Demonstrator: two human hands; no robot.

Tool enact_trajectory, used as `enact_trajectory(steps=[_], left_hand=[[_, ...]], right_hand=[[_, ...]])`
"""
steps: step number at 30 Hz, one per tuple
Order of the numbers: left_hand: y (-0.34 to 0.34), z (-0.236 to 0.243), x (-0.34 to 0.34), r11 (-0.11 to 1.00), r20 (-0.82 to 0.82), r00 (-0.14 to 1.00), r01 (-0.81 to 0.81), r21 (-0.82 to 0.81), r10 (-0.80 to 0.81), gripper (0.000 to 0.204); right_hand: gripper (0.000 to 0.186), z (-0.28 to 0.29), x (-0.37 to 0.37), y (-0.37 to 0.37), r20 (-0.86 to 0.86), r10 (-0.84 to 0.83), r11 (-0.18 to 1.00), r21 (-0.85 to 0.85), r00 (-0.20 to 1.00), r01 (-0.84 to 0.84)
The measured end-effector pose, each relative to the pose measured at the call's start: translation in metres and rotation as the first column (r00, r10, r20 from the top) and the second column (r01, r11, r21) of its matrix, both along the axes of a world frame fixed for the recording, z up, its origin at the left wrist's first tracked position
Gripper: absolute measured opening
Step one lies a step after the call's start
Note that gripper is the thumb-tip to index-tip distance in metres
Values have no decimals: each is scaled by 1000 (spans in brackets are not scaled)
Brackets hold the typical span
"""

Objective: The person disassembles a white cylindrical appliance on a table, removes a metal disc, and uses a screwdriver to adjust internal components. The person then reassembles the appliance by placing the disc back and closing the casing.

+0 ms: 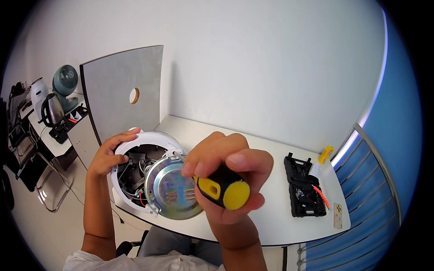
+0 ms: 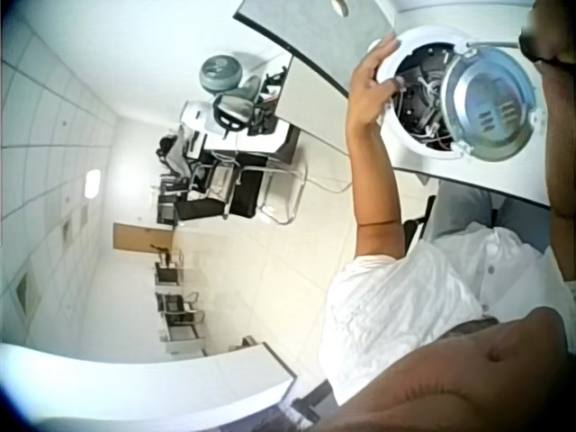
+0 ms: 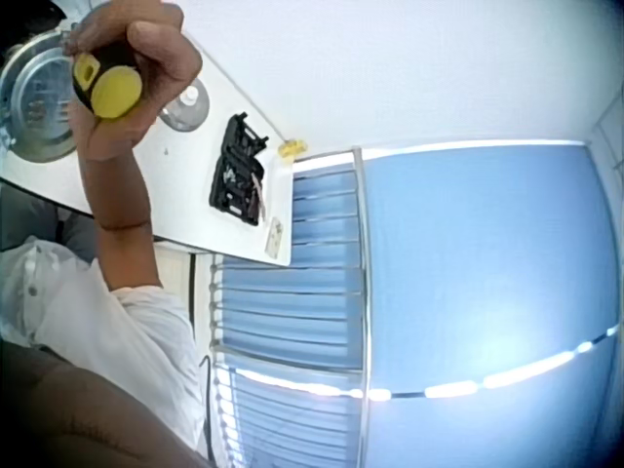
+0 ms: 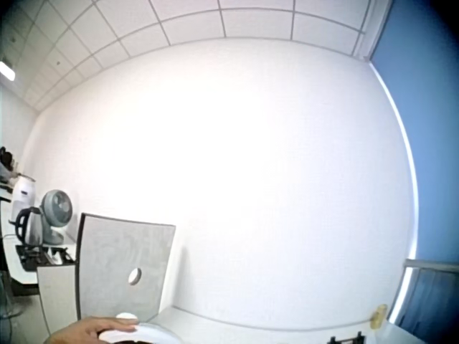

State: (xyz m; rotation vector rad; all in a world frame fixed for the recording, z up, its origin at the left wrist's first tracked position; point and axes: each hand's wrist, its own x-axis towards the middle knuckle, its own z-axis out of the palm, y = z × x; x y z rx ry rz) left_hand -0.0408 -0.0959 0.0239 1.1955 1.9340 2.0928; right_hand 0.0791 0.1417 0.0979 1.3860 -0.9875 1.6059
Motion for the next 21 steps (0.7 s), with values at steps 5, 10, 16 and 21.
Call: enact_trajectory(steps=[5,10,16,21], left_hand=[[-4,-1,-1,1000,-29,1000,-4,-14,3,59],[-4,-2,-3,1000,-8,1000,13,15,-13,60],[-3,-3,-3,1000,-16,1000,12,12,-12,61],[-6,-3,-3,1000,-14,1000,16,6,-16,61]], right_hand=[[55,7,-1,-6,-54,-89,996,-17,995,88],[55,2,-3,4,-136,-198,978,37,971,205],[54,7,2,8,-116,-216,964,132,970,231],[64,4,5,4,-18,-80,993,90,997,81]])
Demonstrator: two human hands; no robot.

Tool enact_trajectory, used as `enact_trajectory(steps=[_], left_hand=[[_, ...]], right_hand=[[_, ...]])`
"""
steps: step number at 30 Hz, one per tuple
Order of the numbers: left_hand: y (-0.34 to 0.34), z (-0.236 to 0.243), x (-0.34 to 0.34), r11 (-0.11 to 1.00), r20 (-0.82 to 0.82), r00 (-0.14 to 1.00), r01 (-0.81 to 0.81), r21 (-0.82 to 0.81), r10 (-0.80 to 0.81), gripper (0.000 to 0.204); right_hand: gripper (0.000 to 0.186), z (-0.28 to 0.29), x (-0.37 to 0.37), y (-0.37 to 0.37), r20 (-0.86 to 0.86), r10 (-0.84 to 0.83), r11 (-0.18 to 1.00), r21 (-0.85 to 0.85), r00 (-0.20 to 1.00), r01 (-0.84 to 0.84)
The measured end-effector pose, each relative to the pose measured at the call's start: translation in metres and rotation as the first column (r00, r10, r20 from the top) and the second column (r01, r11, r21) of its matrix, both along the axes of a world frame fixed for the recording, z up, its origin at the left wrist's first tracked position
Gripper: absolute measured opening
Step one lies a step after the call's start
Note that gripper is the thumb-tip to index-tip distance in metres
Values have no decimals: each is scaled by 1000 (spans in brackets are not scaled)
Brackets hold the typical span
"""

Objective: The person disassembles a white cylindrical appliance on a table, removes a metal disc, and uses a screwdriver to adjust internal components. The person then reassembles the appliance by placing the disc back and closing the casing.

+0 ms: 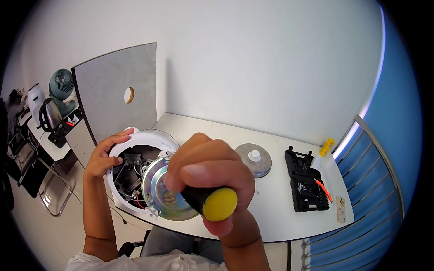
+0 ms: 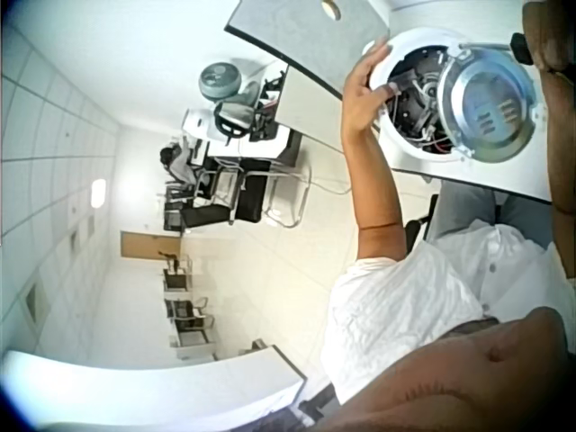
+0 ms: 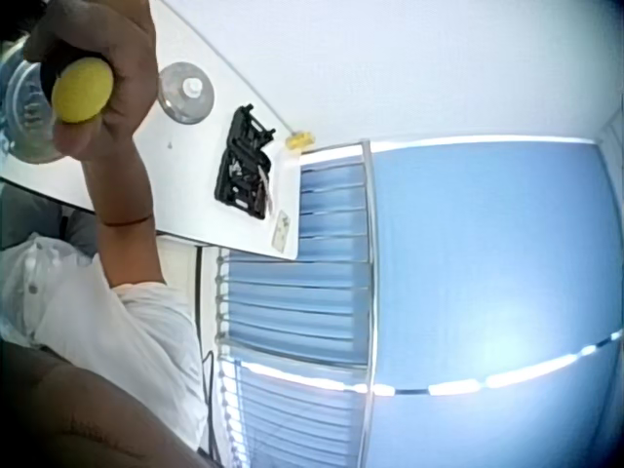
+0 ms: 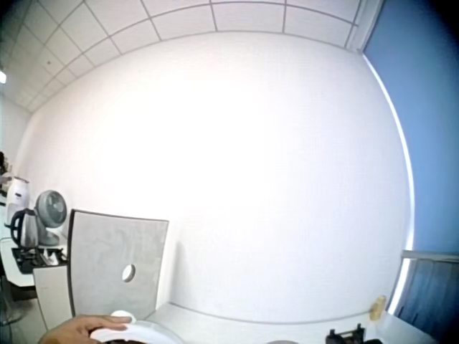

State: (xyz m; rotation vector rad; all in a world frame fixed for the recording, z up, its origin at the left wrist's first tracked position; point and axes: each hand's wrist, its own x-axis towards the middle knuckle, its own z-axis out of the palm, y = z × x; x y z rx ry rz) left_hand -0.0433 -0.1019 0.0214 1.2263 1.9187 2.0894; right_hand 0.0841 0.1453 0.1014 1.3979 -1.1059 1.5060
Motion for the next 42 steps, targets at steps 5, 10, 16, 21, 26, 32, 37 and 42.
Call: enact_trajectory(steps=[5,10,16,21,26,32,37,42], left_hand=[[4,2,1,1000,-14,1000,24,-10,-24,61],[6,4,2,1000,11,1000,-4,0,4,60],[3,2,-1,1000,6,1000,14,-17,-14,60],[5,5,-3,998,-22,998,50,-24,-50,59],[5,4,-4,998,-13,998,66,-20,-66,58],[7,6,3,999,1,1000,12,-32,-12,59],[9,7,4,999,75,996,-44,-22,46,60],[7,4,3,999,6,1000,-16,-43,16,61]], right_hand=[[70,6,7,-3,129,91,993,59,987,-99],[67,14,9,4,236,185,952,198,954,-233],[60,26,6,6,351,311,863,284,883,-417],[60,33,5,9,406,361,786,353,840,-508],[60,34,-6,2,312,441,801,287,842,-526],[57,16,-13,-18,6,125,972,199,992,-123],[54,-3,-5,-19,-27,-115,993,-17,993,115],[51,-3,0,-13,5,-69,998,-14,998,69]])
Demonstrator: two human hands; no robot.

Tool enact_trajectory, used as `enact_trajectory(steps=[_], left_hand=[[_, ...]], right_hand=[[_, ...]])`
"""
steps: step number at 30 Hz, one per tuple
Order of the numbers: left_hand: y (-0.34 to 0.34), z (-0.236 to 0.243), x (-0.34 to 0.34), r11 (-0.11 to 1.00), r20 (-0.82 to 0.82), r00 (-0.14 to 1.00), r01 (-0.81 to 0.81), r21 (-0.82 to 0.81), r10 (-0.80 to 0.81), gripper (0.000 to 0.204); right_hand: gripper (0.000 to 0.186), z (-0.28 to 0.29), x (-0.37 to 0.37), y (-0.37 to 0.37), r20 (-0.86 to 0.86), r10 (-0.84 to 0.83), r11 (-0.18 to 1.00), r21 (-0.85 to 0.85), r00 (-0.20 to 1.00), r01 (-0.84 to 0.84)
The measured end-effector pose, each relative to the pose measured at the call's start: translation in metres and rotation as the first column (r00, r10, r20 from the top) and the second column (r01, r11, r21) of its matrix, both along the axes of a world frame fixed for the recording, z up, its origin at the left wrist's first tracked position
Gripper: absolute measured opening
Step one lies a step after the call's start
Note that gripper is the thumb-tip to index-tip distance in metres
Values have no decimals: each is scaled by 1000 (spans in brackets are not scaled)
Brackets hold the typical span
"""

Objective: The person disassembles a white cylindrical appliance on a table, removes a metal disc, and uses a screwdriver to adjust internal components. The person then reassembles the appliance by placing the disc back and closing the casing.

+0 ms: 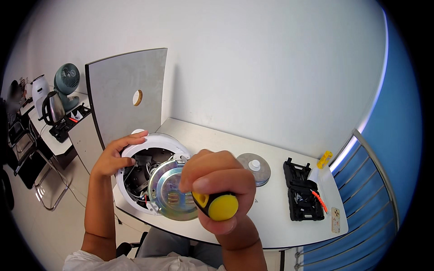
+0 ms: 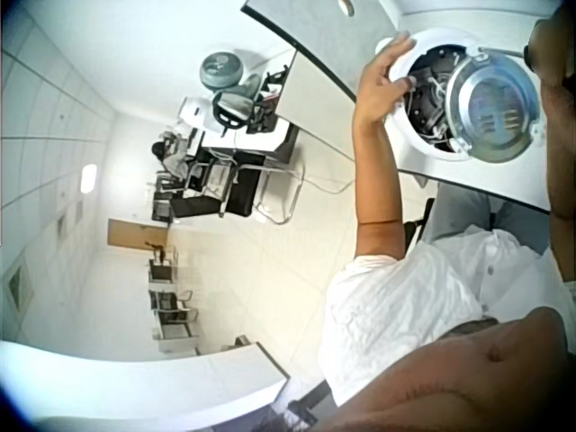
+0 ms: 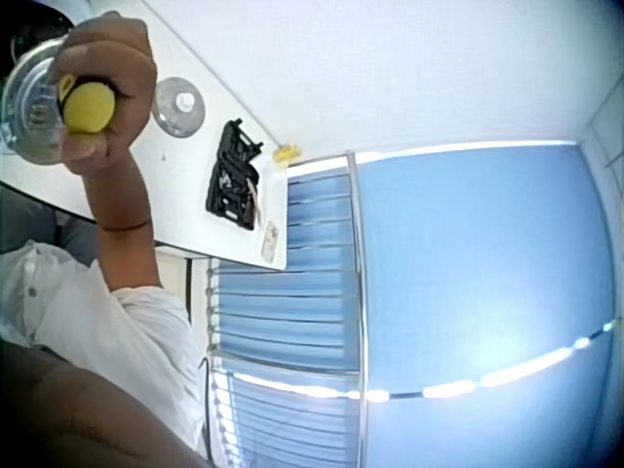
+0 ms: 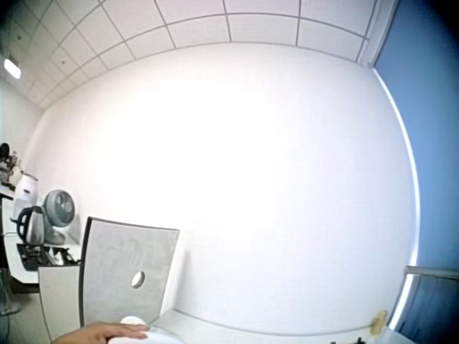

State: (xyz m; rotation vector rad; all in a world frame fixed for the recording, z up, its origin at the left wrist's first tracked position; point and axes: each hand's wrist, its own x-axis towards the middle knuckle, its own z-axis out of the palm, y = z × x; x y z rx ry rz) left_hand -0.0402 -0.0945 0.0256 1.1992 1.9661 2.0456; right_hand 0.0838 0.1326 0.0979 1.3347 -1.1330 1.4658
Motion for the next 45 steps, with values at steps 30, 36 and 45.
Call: enact_trajectory(steps=[30,36,45], left_hand=[[1,-1,-5,1000,-5,1000,18,24,-18,60],[-1,2,-3,999,48,999,-11,35,10,60],[5,3,0,1000,51,999,-7,24,6,60]], right_hand=[[62,19,-14,14,183,400,830,343,898,-439],[65,26,-18,27,254,446,731,450,858,-513],[42,22,-6,13,203,277,898,294,939,-328]])
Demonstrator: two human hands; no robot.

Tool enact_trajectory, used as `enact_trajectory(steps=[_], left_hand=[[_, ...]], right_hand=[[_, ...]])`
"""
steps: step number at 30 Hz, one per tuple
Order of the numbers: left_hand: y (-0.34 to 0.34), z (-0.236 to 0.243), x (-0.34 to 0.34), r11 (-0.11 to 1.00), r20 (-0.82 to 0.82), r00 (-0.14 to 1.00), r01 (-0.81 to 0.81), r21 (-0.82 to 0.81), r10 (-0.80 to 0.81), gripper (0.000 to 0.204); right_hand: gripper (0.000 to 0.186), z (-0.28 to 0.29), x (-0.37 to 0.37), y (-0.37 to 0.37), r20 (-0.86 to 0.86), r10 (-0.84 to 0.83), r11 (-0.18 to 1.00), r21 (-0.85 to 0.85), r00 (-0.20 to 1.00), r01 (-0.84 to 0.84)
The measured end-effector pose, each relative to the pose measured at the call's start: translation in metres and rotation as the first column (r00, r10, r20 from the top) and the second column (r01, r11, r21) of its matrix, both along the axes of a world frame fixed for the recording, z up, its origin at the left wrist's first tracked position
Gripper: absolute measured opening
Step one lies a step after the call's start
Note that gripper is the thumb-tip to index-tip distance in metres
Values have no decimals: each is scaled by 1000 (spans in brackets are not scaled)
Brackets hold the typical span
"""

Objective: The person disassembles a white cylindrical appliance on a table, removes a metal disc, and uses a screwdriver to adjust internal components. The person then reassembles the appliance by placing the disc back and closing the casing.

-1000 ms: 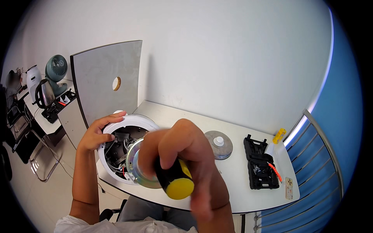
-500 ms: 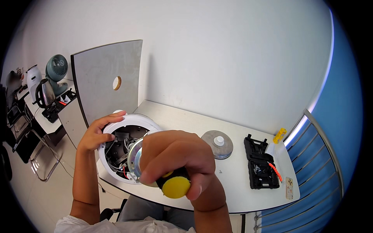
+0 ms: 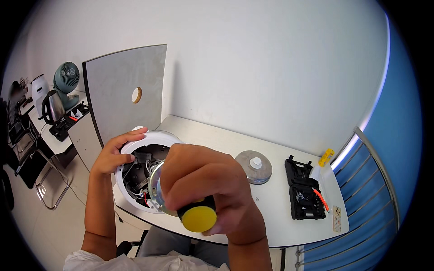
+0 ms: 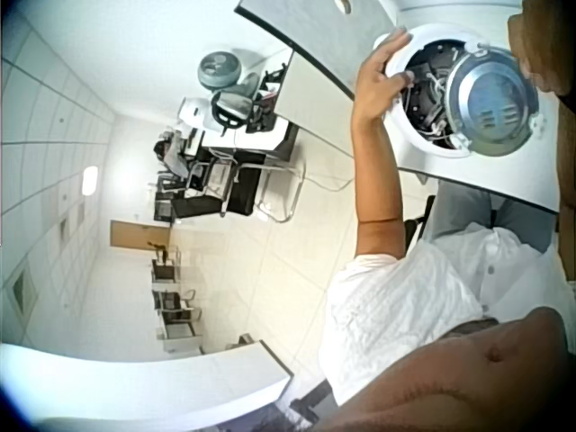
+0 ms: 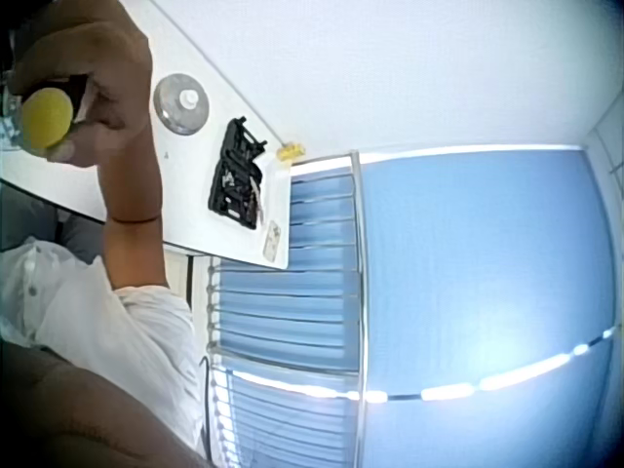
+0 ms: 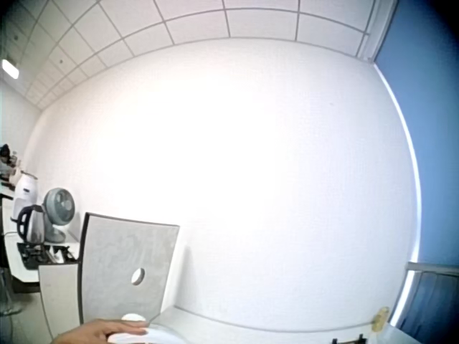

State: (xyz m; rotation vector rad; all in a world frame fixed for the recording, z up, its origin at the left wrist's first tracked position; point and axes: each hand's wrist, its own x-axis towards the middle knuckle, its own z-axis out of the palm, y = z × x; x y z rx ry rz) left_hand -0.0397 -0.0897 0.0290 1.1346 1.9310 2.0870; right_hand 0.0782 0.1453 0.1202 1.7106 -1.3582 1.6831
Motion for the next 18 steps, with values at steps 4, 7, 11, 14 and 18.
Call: enact_trajectory(steps=[4,7,11,14,18], left_hand=[[-1,-3,-2,999,8,1000,14,30,-14,60],[-8,-6,-1,1000,-11,1000,-11,24,11,60],[-3,-2,-2,1000,-50,999,13,1,-13,60],[0,-1,-1,1000,-63,998,13,-18,-14,59],[1,-1,-1,1000,-40,999,6,-7,-7,59]], right_hand=[[35,-3,-5,-8,-170,-160,973,-193,972,127],[45,-4,-2,-15,-89,-144,968,-220,986,121],[44,0,2,-8,-43,-71,993,-97,997,67],[40,-5,6,-8,-5,-218,969,-123,976,216],[52,-9,8,-3,-36,-246,968,-67,968,244]])
